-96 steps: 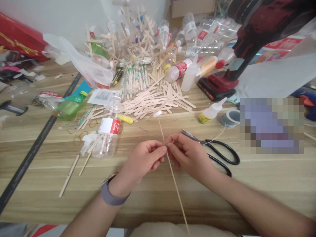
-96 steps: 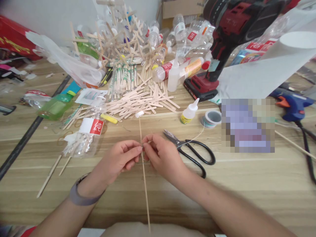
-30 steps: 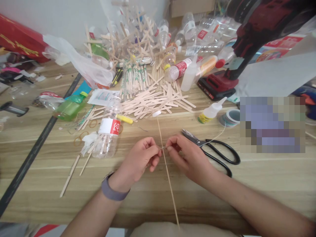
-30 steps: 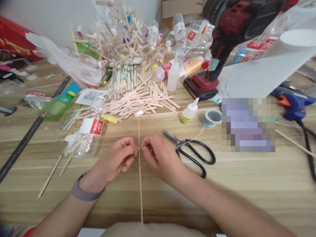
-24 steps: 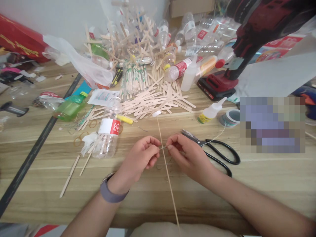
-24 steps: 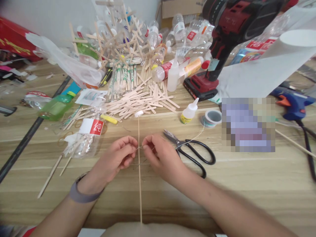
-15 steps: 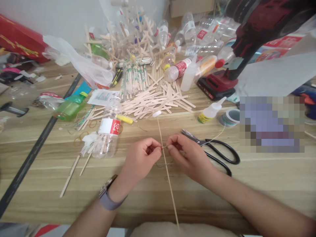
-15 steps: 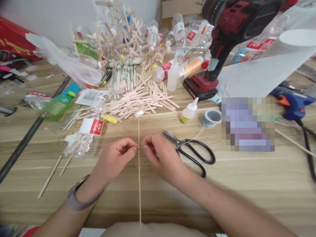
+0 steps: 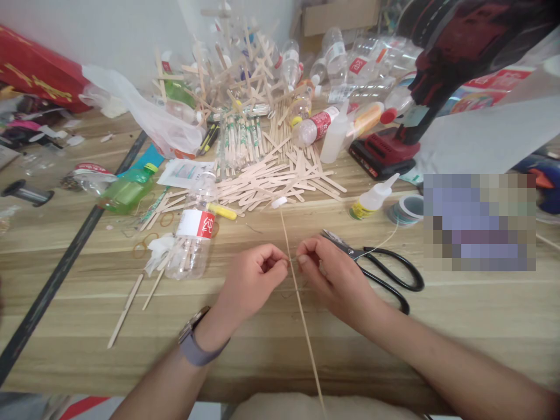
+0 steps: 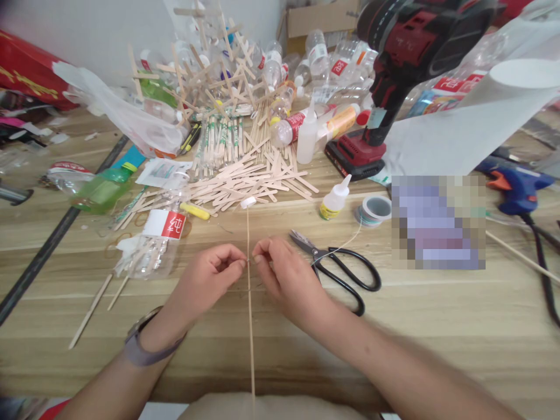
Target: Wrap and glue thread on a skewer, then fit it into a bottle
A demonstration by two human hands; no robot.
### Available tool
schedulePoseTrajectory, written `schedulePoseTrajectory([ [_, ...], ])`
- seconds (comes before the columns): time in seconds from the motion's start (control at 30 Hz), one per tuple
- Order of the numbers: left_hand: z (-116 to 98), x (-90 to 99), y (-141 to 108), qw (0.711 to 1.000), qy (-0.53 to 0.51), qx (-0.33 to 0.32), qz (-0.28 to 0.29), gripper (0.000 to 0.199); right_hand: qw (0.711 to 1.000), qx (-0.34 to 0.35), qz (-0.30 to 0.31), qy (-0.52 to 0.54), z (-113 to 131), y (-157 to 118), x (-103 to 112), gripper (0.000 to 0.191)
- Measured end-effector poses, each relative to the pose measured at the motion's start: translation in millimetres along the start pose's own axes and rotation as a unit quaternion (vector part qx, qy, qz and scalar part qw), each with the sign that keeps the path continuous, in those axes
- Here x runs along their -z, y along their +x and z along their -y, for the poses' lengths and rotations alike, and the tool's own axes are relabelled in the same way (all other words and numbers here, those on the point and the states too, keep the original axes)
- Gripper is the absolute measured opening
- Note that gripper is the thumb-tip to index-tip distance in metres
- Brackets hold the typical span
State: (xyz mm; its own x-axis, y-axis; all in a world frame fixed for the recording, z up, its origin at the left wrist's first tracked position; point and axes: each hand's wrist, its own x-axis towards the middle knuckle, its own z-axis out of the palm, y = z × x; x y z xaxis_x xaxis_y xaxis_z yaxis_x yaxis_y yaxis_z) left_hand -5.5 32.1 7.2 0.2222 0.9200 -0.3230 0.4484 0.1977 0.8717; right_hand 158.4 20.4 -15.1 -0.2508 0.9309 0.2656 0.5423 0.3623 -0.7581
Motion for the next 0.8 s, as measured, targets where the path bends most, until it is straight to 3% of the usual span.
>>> schedulePoseTrajectory([
  [0.1, 3.4, -0.8, 1.6, 0.996, -0.082, 0.044, 0.013, 0.010, 0.998, -0.044, 0.038, 0.040, 0.7, 2.1, 1.7, 0.012],
  [0.2, 4.9, -1.6, 1.1, 0.992, -0.115, 0.044, -0.013, 0.015, 0.997, -0.052, 0.043, 0.044, 0.9, 3.4, 2.9, 0.011],
  [0.4, 3.0, -2.6, -2.8, 0.997, -0.075, 0.006, 0.026, 0.020, 0.998, -0.042, 0.040, 0.036, 0.5, 1.5, 4.2, 0.011],
  [0.6, 4.7, -3.0, -4.5, 0.999, 0.005, -0.045, 0.015, 0.017, 0.999, -0.017, 0.038, 0.019, 1.2, -0.5, 3.8, 0.012],
  [0.7, 5.3, -2.9, -2.6, 0.999, -0.008, -0.039, 0.004, 0.016, 0.994, -0.041, 0.094, 0.025, 1.9, 6.1, 14.6, 0.014],
  [0.8, 5.2, -2.2, 0.9, 0.998, -0.068, -0.004, 0.013, 0.016, 0.969, -0.098, 0.219, 0.061, -0.1, 15.0, 38.3, 0.030],
])
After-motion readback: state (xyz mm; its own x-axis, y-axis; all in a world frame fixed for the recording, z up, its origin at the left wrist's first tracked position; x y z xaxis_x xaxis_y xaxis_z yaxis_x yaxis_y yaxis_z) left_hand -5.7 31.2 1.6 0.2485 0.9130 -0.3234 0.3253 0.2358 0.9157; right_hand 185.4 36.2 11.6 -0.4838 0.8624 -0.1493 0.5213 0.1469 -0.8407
